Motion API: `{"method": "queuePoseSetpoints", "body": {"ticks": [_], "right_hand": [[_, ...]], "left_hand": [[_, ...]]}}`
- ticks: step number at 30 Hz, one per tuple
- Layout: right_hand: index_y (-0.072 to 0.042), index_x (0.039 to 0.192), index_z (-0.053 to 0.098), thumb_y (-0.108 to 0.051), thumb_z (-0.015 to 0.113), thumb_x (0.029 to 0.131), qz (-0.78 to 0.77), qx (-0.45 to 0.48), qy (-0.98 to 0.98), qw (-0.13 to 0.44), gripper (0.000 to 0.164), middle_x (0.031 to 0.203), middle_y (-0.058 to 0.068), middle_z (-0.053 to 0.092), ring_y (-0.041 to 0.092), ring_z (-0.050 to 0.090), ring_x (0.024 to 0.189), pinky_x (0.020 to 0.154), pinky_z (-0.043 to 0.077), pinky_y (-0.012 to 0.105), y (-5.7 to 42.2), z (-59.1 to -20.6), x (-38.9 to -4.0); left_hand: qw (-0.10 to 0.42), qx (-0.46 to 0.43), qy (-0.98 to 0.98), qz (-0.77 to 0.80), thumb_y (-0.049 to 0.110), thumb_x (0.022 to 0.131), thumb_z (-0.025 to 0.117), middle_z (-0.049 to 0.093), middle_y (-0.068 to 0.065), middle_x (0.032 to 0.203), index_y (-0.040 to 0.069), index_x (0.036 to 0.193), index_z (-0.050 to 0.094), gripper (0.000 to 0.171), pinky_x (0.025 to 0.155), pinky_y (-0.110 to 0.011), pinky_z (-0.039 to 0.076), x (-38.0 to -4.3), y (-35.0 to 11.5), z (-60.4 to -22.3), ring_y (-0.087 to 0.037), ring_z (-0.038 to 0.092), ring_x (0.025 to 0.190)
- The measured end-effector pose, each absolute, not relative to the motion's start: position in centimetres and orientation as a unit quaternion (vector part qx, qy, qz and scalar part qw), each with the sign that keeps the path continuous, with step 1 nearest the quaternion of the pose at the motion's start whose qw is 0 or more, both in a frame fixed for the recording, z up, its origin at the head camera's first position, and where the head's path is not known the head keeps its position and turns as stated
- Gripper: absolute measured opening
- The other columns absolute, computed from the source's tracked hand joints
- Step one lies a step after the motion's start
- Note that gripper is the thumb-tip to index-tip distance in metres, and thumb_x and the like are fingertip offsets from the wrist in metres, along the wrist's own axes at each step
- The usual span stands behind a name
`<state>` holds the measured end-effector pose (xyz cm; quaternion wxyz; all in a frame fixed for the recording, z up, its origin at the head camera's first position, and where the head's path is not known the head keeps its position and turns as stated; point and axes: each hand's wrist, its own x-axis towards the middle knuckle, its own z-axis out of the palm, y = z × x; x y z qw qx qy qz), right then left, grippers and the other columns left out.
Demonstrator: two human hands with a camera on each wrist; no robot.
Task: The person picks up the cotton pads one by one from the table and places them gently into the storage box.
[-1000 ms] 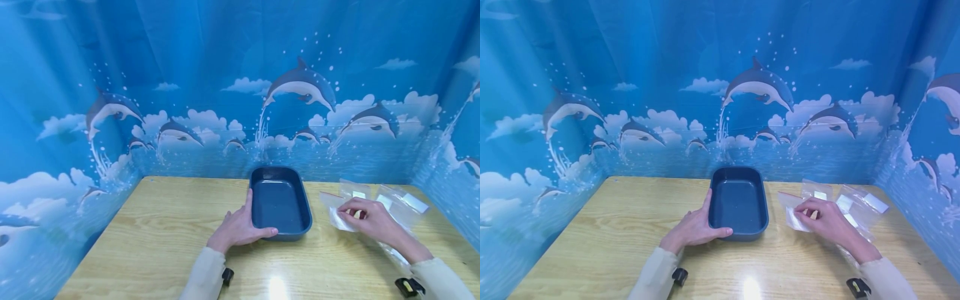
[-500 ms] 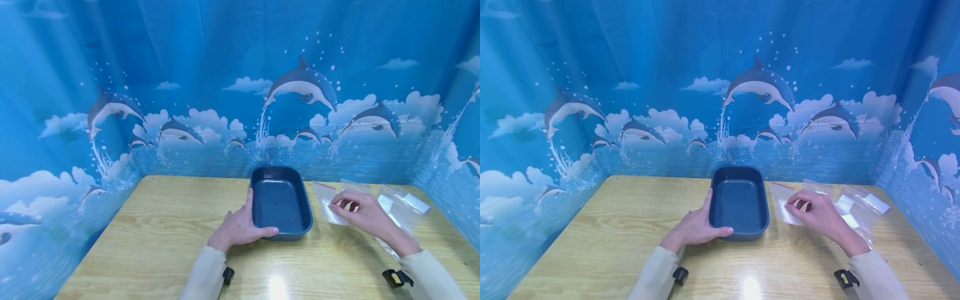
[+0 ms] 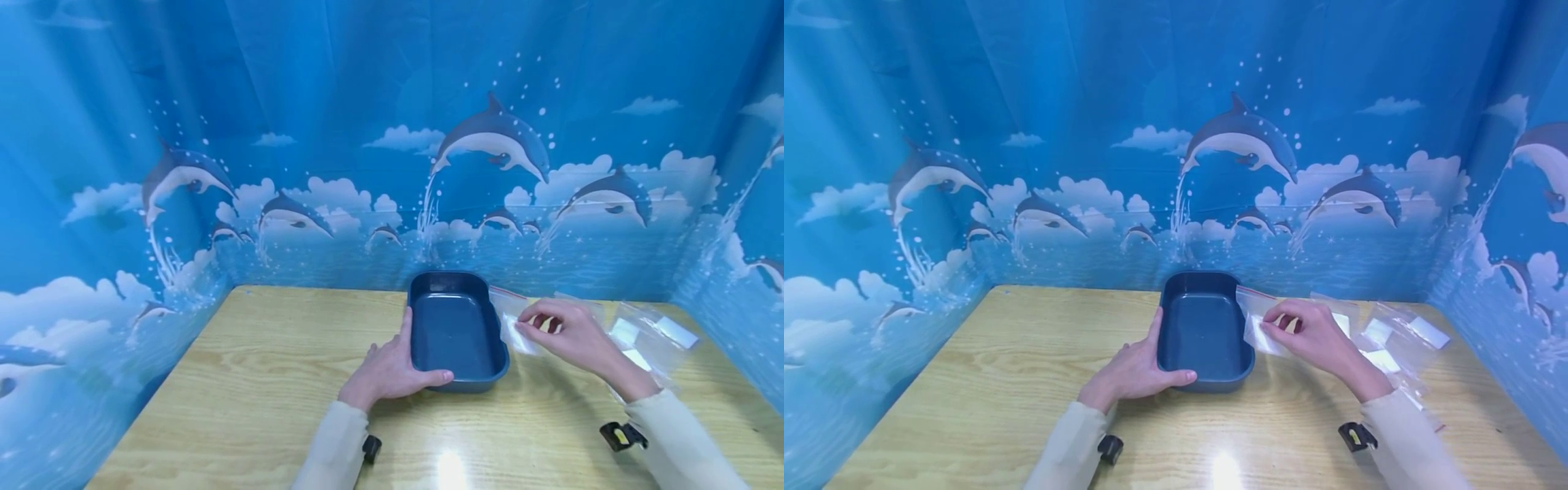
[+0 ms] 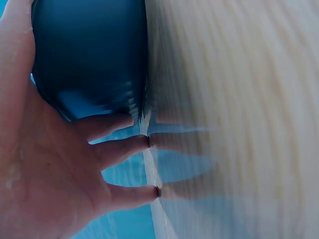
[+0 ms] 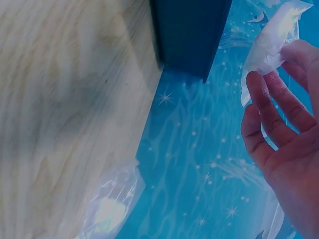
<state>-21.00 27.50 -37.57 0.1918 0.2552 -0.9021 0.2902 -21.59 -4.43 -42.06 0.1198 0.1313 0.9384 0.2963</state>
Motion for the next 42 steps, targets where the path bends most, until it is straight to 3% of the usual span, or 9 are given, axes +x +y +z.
{"method": "queuePoseSetpoints", "body": {"ticks": [11,15,24,31,42], "right_hand": [[-0.017,0.091,0.077,-0.005,0.079,0.086,0.292,0.293,-0.889,0.197,0.013,0.083,-0.006,0.073,-0.003,0.061,0.071,0.058,0.054,0.021,24.9,-37.2,-22.2],[-0.016,0.092,0.077,-0.006,0.077,0.089,0.298,0.296,-0.890,0.179,0.011,0.085,-0.005,0.074,-0.001,0.063,0.071,0.058,0.054,0.021,23.7,-37.0,-22.6],[-0.017,0.094,0.077,-0.008,0.076,0.092,0.304,0.313,-0.889,0.140,0.009,0.086,-0.006,0.071,0.002,0.061,0.071,0.059,0.053,0.021,21.1,-37.3,-24.0],[-0.014,0.092,0.077,-0.013,0.078,0.091,0.248,0.312,-0.907,0.134,0.002,0.085,-0.006,0.072,0.002,0.061,0.072,0.063,0.054,0.020,20.1,-38.1,-24.5],[-0.016,0.088,0.076,-0.018,0.076,0.092,0.172,0.301,-0.931,0.113,0.005,0.085,-0.005,0.070,0.006,0.064,0.073,0.064,0.054,0.021,19.2,-38.8,-24.6]], "left_hand": [[0.124,0.129,0.938,0.296,0.080,0.076,0.068,0.031,-0.016,0.167,0.024,0.165,-0.013,0.133,0.124,-0.071,0.017,-21.6,-4.4,-42.0,-0.041,0.041,0.149],[0.130,0.128,0.939,0.292,0.081,0.077,0.067,0.030,-0.014,0.168,0.024,0.165,-0.014,0.132,0.124,-0.071,0.017,-21.6,-4.4,-42.0,-0.040,0.038,0.151],[0.126,0.134,0.941,0.285,0.084,0.077,0.064,0.034,-0.015,0.166,0.023,0.165,-0.014,0.132,0.123,-0.071,0.020,-21.8,-4.5,-42.0,-0.040,0.044,0.148],[0.128,0.137,0.938,0.292,0.084,0.077,0.064,0.034,-0.015,0.166,0.022,0.165,-0.014,0.133,0.122,-0.073,0.020,-21.8,-4.5,-42.0,-0.036,0.042,0.150],[0.126,0.136,0.937,0.294,0.087,0.074,0.063,0.034,-0.016,0.166,0.022,0.164,-0.015,0.137,0.121,-0.073,0.021,-21.8,-4.5,-42.1,-0.036,0.044,0.148]]}}
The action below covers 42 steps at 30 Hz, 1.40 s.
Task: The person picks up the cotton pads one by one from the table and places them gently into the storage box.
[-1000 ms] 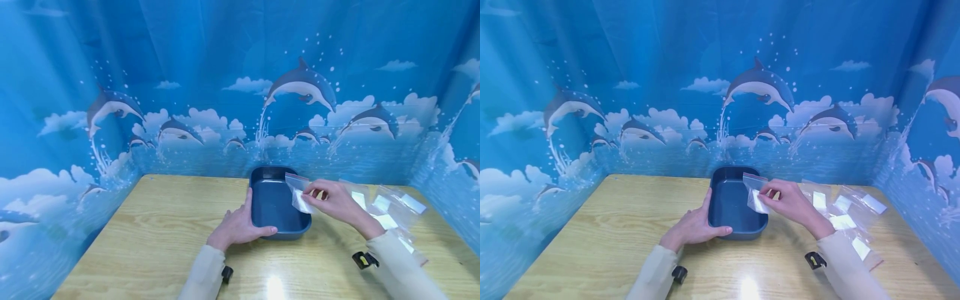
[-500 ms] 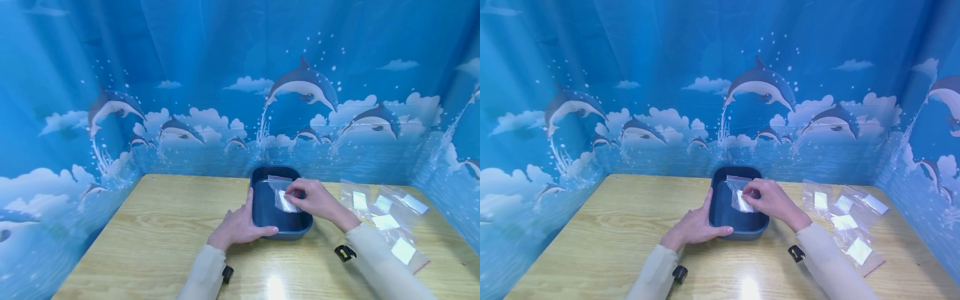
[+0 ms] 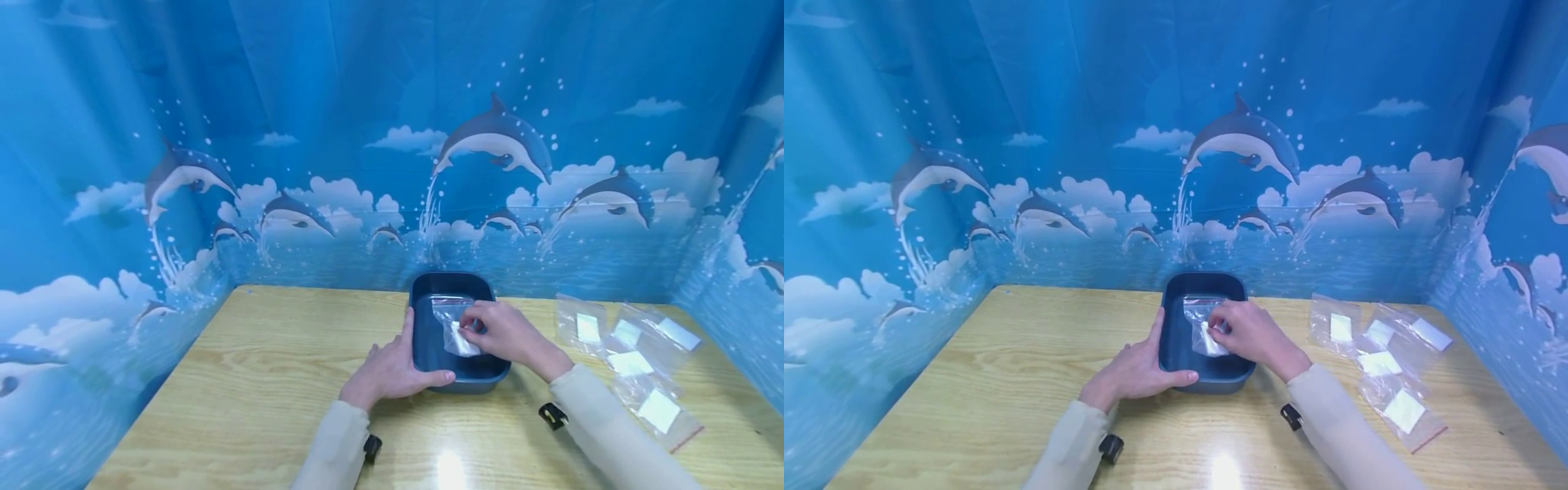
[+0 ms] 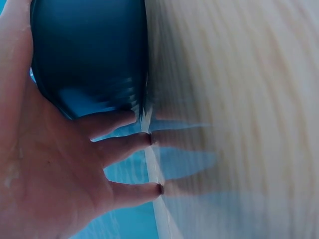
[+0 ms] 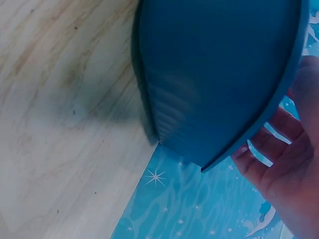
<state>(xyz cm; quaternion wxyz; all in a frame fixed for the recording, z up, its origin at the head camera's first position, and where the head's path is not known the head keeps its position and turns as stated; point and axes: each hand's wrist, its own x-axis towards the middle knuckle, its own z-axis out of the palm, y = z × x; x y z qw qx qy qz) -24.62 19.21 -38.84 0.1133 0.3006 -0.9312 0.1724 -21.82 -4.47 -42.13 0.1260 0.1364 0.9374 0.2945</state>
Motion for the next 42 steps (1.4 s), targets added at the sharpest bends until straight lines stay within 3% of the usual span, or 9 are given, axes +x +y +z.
{"method": "queuePoseSetpoints", "body": {"ticks": [7,11,14,18,24,27,42], "right_hand": [[-0.013,0.099,0.078,-0.023,0.079,0.091,0.168,0.288,-0.936,0.117,0.013,0.095,0.002,0.073,0.009,0.065,0.075,0.065,0.056,0.025,19.1,-39.3,-24.6],[-0.012,0.113,0.077,-0.030,0.079,0.091,0.162,0.289,-0.934,0.135,0.028,0.112,0.009,0.074,0.023,0.072,0.093,0.078,0.063,0.040,19.1,-39.2,-24.5],[-0.013,0.120,0.076,-0.036,0.078,0.091,0.153,0.293,-0.932,0.148,0.037,0.123,0.013,0.072,0.031,0.071,0.108,0.090,0.061,0.050,19.2,-39.2,-24.4],[-0.014,0.131,0.071,-0.041,0.077,0.091,0.137,0.297,-0.933,0.150,0.049,0.137,0.018,0.066,0.039,0.066,0.121,0.099,0.056,0.058,19.4,-39.2,-24.1],[-0.023,0.151,0.053,-0.058,0.070,0.091,0.099,0.264,-0.951,0.128,0.072,0.160,0.019,0.044,0.051,0.043,0.143,0.105,0.044,0.073,19.9,-39.3,-23.6],[-0.025,0.154,0.049,-0.063,0.067,0.090,0.084,0.247,-0.957,0.124,0.076,0.163,0.018,0.040,0.053,0.038,0.145,0.104,0.041,0.076,20.2,-39.3,-23.4],[-0.022,0.154,0.048,-0.068,0.064,0.089,0.057,0.199,-0.970,0.128,0.082,0.161,0.020,0.042,0.054,0.040,0.144,0.104,0.041,0.077,22.2,-39.3,-22.6]], "left_hand": [[0.128,0.137,0.938,0.293,0.086,0.075,0.063,0.033,-0.016,0.167,0.023,0.165,-0.015,0.135,0.122,-0.073,0.020,-21.9,-4.4,-42.3,-0.038,0.044,0.148],[0.130,0.138,0.937,0.294,0.084,0.076,0.064,0.034,-0.017,0.166,0.022,0.164,-0.015,0.134,0.122,-0.072,0.021,-21.9,-4.5,-42.2,-0.039,0.046,0.146],[0.130,0.139,0.937,0.292,0.083,0.077,0.064,0.033,-0.016,0.167,0.022,0.164,-0.015,0.133,0.122,-0.072,0.020,-21.9,-4.5,-42.1,-0.039,0.046,0.146],[0.130,0.139,0.939,0.288,0.083,0.078,0.064,0.034,-0.016,0.166,0.022,0.164,-0.015,0.132,0.122,-0.072,0.020,-21.8,-4.5,-42.0,-0.037,0.044,0.148],[0.128,0.138,0.940,0.284,0.082,0.078,0.065,0.037,-0.018,0.165,0.021,0.165,-0.014,0.132,0.121,-0.072,0.023,-21.8,-4.5,-42.0,-0.036,0.044,0.148],[0.128,0.135,0.940,0.285,0.082,0.078,0.065,0.036,-0.018,0.165,0.022,0.165,-0.014,0.131,0.122,-0.071,0.022,-21.8,-4.5,-42.0,-0.037,0.044,0.148],[0.127,0.130,0.939,0.292,0.082,0.077,0.066,0.033,-0.017,0.166,0.025,0.165,-0.014,0.131,0.123,-0.071,0.020,-21.6,-4.5,-42.0,-0.039,0.041,0.149]]}}
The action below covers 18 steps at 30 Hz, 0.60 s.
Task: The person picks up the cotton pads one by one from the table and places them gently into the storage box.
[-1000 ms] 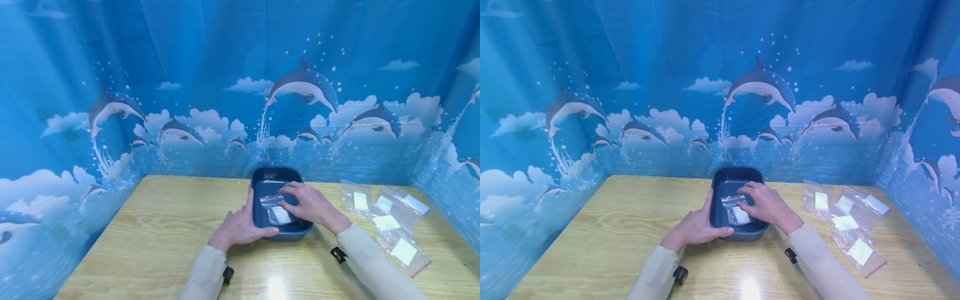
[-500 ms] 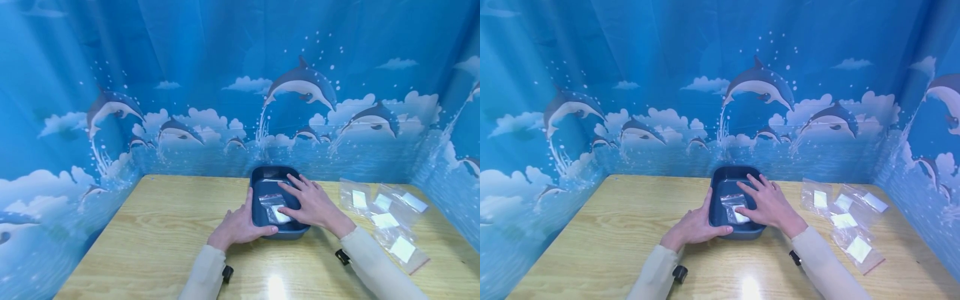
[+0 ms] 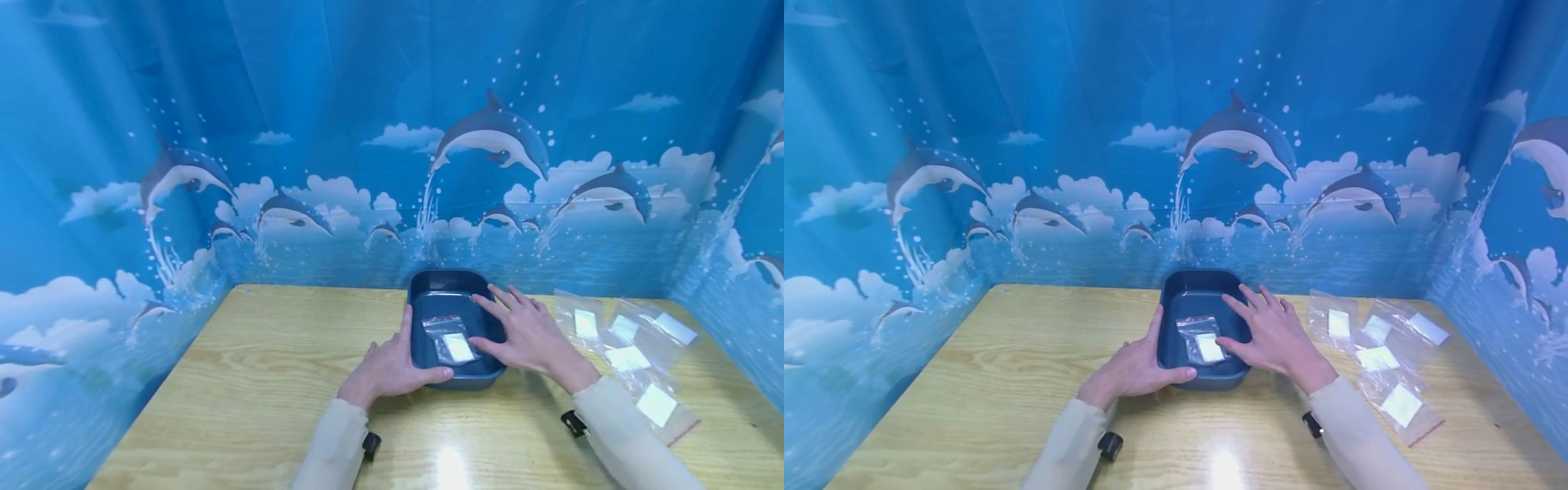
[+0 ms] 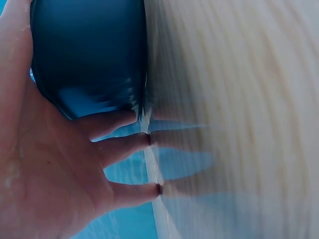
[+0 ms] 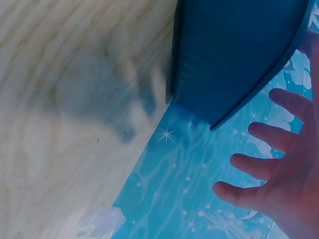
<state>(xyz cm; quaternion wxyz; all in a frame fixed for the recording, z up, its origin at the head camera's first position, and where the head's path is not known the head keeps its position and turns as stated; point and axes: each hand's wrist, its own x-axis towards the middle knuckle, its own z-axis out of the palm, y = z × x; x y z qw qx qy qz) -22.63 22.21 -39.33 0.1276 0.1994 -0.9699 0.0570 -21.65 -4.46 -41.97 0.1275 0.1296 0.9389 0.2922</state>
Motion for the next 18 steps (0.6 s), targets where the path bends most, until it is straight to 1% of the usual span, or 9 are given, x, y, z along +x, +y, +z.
{"method": "queuePoseSetpoints", "body": {"ticks": [4,8,12,18], "right_hand": [[-0.021,0.156,0.046,-0.068,0.063,0.090,0.054,0.194,-0.971,0.129,0.083,0.160,0.021,0.043,0.055,0.040,0.143,0.105,0.041,0.076,23.0,-39.2,-22.5],[-0.020,0.157,0.043,-0.068,0.061,0.091,0.060,0.179,-0.975,0.120,0.083,0.161,0.023,0.041,0.057,0.038,0.143,0.106,0.038,0.078,24.0,-39.0,-22.3],[-0.019,0.156,0.044,-0.067,0.061,0.092,0.065,0.168,-0.976,0.119,0.082,0.160,0.025,0.040,0.060,0.037,0.142,0.105,0.036,0.080,25.0,-38.8,-22.2],[-0.018,0.155,0.046,-0.066,0.062,0.092,0.068,0.159,-0.977,0.126,0.081,0.159,0.026,0.040,0.061,0.036,0.141,0.103,0.038,0.080,26.4,-38.9,-21.9]], "left_hand": [[0.127,0.131,0.936,0.300,0.080,0.077,0.067,0.033,-0.016,0.167,0.025,0.165,-0.014,0.131,0.123,-0.071,0.019,-21.6,-4.5,-42.0,-0.038,0.041,0.149],[0.123,0.133,0.934,0.307,0.080,0.076,0.068,0.034,-0.016,0.166,0.025,0.165,-0.013,0.132,0.123,-0.071,0.019,-21.7,-4.5,-42.0,-0.039,0.043,0.148],[0.123,0.133,0.935,0.306,0.081,0.076,0.068,0.035,-0.016,0.166,0.025,0.165,-0.013,0.133,0.123,-0.071,0.018,-21.7,-4.5,-41.9,-0.038,0.043,0.148],[0.122,0.131,0.937,0.299,0.084,0.073,0.067,0.036,-0.017,0.165,0.025,0.165,-0.014,0.136,0.124,-0.069,0.019,-21.6,-4.6,-42.0,-0.041,0.047,0.145]]}}
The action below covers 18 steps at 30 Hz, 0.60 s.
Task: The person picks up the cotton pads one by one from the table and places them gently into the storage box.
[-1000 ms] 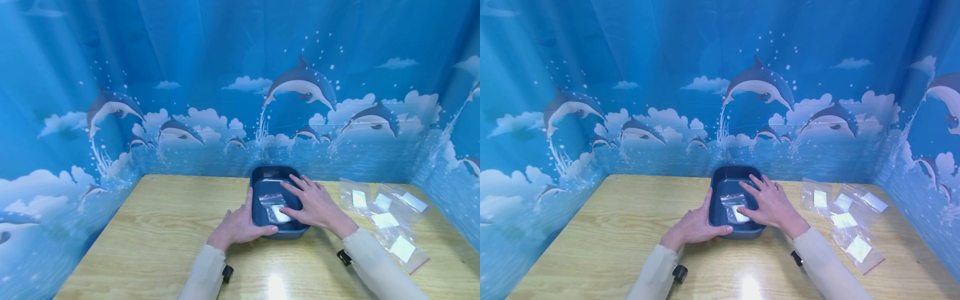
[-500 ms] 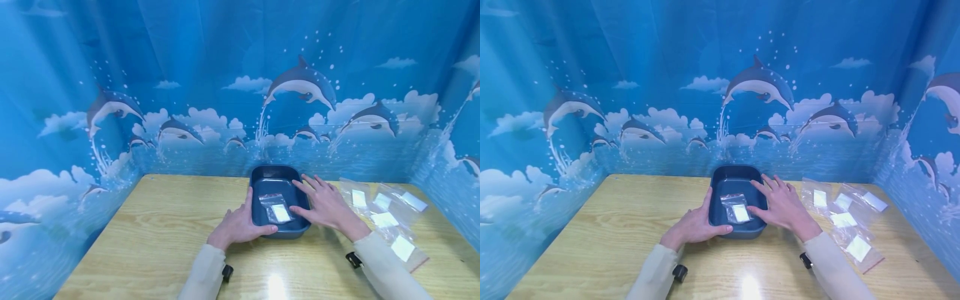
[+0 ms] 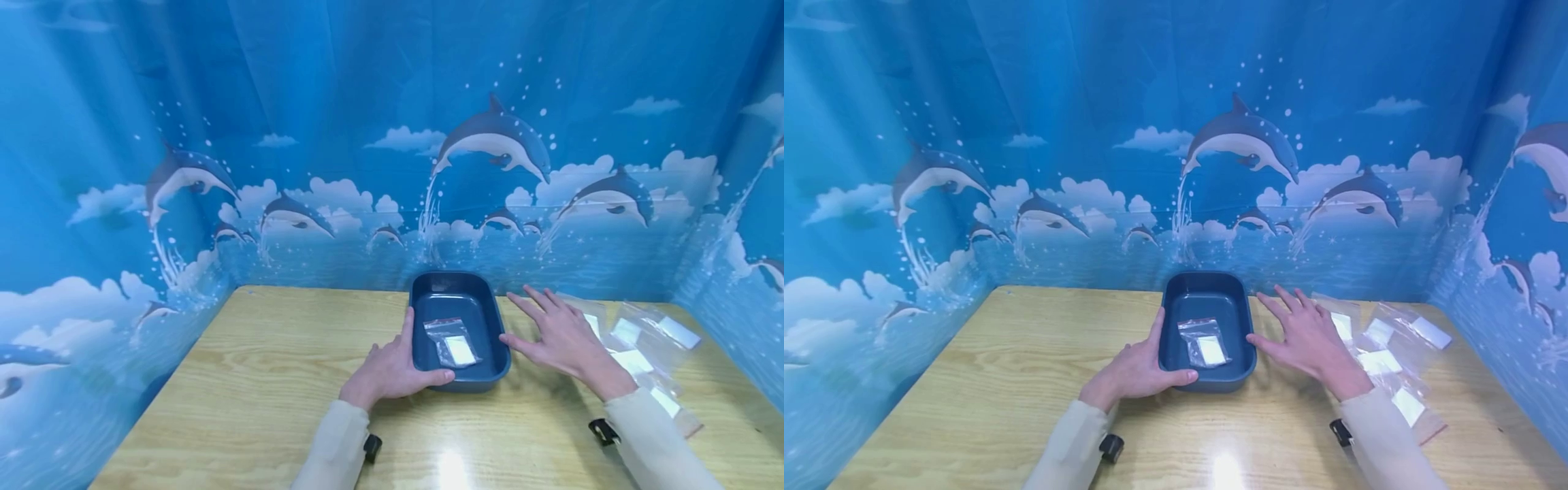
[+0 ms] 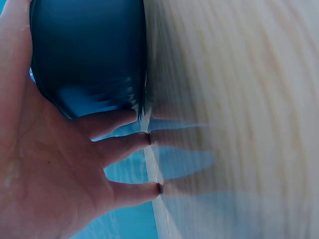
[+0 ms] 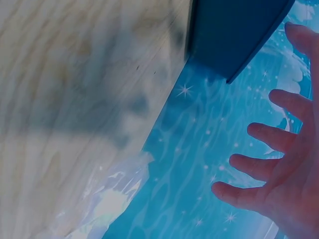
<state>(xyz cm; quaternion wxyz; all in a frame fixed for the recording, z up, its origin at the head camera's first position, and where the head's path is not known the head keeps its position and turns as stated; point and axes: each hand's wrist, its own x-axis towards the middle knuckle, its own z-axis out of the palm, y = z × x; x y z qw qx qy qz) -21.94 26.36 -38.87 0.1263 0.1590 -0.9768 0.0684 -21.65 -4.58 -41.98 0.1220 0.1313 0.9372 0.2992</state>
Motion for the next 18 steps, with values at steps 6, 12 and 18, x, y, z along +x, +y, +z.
{"method": "queuePoseSetpoints", "body": {"ticks": [6,12,18], "right_hand": [[-0.018,0.155,0.045,-0.065,0.062,0.092,0.069,0.153,-0.977,0.132,0.081,0.159,0.026,0.040,0.060,0.037,0.141,0.100,0.040,0.081,27.5,-39.1,-21.9],[-0.017,0.155,0.046,-0.065,0.062,0.093,0.071,0.144,-0.978,0.133,0.080,0.158,0.027,0.041,0.059,0.039,0.140,0.098,0.040,0.082,28.7,-39.3,-21.8],[-0.015,0.155,0.045,-0.063,0.061,0.094,0.076,0.135,-0.980,0.126,0.080,0.158,0.029,0.040,0.059,0.038,0.140,0.099,0.039,0.081,30.0,-39.6,-21.8]], "left_hand": [[0.125,0.130,0.936,0.303,0.085,0.073,0.067,0.035,-0.015,0.166,0.026,0.165,-0.014,0.136,0.124,-0.069,0.019,-21.6,-4.6,-42.1,-0.040,0.045,0.146],[0.126,0.129,0.935,0.306,0.085,0.072,0.067,0.035,-0.015,0.166,0.027,0.164,-0.015,0.136,0.124,-0.069,0.018,-21.7,-4.6,-42.1,-0.040,0.046,0.146],[0.124,0.129,0.936,0.303,0.083,0.074,0.068,0.035,-0.016,0.166,0.026,0.165,-0.014,0.135,0.124,-0.069,0.018,-21.6,-4.6,-42.1,-0.040,0.045,0.146]]}}
